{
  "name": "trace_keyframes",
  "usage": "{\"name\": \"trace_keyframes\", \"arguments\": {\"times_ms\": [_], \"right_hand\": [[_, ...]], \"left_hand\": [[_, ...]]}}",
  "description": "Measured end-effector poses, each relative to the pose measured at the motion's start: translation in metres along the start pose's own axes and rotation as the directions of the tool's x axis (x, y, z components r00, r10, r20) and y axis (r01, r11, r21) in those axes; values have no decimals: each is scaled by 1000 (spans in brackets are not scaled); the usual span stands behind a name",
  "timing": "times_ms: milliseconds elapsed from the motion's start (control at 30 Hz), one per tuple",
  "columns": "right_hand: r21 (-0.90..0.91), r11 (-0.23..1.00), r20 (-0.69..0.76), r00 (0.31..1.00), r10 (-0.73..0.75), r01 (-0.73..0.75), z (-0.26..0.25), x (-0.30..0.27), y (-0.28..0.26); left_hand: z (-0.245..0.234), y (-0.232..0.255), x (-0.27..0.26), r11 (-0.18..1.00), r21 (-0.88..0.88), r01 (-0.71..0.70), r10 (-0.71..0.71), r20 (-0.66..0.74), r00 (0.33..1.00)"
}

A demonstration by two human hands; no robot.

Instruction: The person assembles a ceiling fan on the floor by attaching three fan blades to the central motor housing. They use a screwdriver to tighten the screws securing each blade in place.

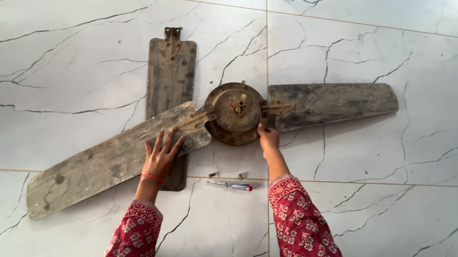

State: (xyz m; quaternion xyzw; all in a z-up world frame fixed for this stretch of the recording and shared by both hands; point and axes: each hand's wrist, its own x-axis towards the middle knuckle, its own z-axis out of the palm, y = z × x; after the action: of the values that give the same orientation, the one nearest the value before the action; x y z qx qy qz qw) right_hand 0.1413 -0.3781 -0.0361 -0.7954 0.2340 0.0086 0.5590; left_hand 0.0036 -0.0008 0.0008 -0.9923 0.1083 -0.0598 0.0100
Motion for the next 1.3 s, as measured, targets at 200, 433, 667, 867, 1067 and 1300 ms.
{"name": "trace_keyframes", "arguments": {"times_ms": [200, 433, 667, 867, 1067, 1300], "right_hand": [[156, 888, 61, 901, 429, -433, 6, -8, -6], [198, 834, 54, 855, 515, -515, 19, -28, -5], [282, 817, 85, 861, 501, -503, 24, -38, 13], [376, 763, 64, 836, 545, -526, 34, -53, 16], [457, 695, 62, 800, 597, -555, 50, -74, 6], [508, 686, 40, 810, 585, -520, 65, -84, 11]], "left_hand": [[0, -4, -4, 998, -65, 9, -11, -21, 1000], [-2, -3, -8, 999, -39, 17, -18, -22, 1000], [-1, 5, -10, 997, -74, 12, -13, -8, 1000], [8, 6, -17, 999, -41, 17, -18, -9, 1000], [4, 4, -18, 999, -38, 29, -29, 16, 999], [9, 7, -17, 1000, -25, 12, -12, -9, 1000]]}}
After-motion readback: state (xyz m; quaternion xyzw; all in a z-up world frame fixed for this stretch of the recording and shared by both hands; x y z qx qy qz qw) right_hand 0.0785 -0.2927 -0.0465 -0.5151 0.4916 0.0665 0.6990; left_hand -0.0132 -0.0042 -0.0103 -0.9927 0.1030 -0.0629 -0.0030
